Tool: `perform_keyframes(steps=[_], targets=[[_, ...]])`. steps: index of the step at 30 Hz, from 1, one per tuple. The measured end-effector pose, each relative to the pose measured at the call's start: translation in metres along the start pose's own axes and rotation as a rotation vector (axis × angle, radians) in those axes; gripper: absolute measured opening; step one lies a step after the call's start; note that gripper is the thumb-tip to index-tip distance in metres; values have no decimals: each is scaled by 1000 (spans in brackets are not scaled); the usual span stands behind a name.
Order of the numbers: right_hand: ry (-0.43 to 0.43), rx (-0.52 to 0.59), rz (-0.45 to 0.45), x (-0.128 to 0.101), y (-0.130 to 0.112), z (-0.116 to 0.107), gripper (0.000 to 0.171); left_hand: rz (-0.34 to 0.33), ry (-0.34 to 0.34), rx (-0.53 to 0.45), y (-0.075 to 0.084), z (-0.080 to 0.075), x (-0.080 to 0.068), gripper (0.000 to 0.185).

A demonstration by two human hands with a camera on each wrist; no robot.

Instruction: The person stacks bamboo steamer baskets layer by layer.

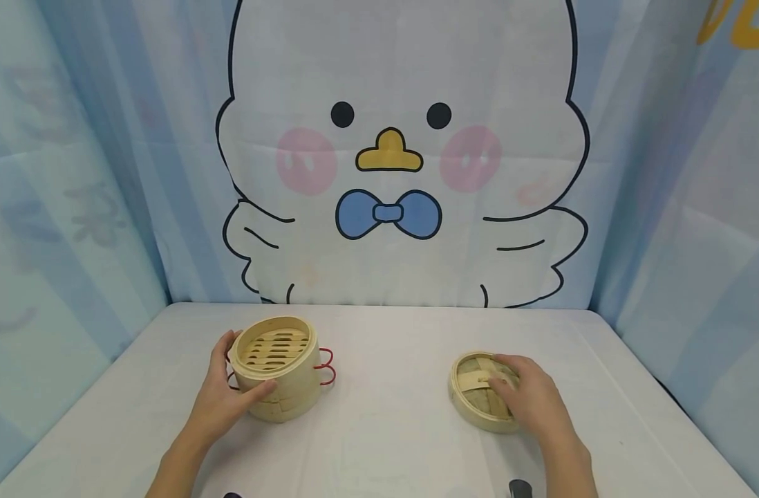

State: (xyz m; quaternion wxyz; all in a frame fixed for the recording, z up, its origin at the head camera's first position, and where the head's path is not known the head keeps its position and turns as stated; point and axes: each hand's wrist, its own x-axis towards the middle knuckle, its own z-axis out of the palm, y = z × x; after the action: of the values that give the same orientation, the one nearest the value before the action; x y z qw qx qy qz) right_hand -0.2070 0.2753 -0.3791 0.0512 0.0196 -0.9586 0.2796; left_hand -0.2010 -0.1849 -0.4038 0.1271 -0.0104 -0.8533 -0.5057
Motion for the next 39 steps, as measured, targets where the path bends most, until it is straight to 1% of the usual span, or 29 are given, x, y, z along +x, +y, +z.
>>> perform_keyframes(steps=[7, 13, 20, 28, 39], targets=[[-30, -1, -4, 1, 1, 2, 50, -9, -4, -9, 1, 0, 0, 124], [-58, -1, 5, 2, 1, 3, 40, 5, -5, -13, 2, -1, -1, 123], [-40, -5, 17, 1, 2, 6, 31, 1, -13, -16, 2, 0, -1, 123], [-52, -4, 70, 4, 1, 8, 31, 1, -12, -22, 2, -1, -1, 124], [-17, -29, 44, 3, 0, 9, 26, 11, -17, -37, 1, -2, -2, 123]])
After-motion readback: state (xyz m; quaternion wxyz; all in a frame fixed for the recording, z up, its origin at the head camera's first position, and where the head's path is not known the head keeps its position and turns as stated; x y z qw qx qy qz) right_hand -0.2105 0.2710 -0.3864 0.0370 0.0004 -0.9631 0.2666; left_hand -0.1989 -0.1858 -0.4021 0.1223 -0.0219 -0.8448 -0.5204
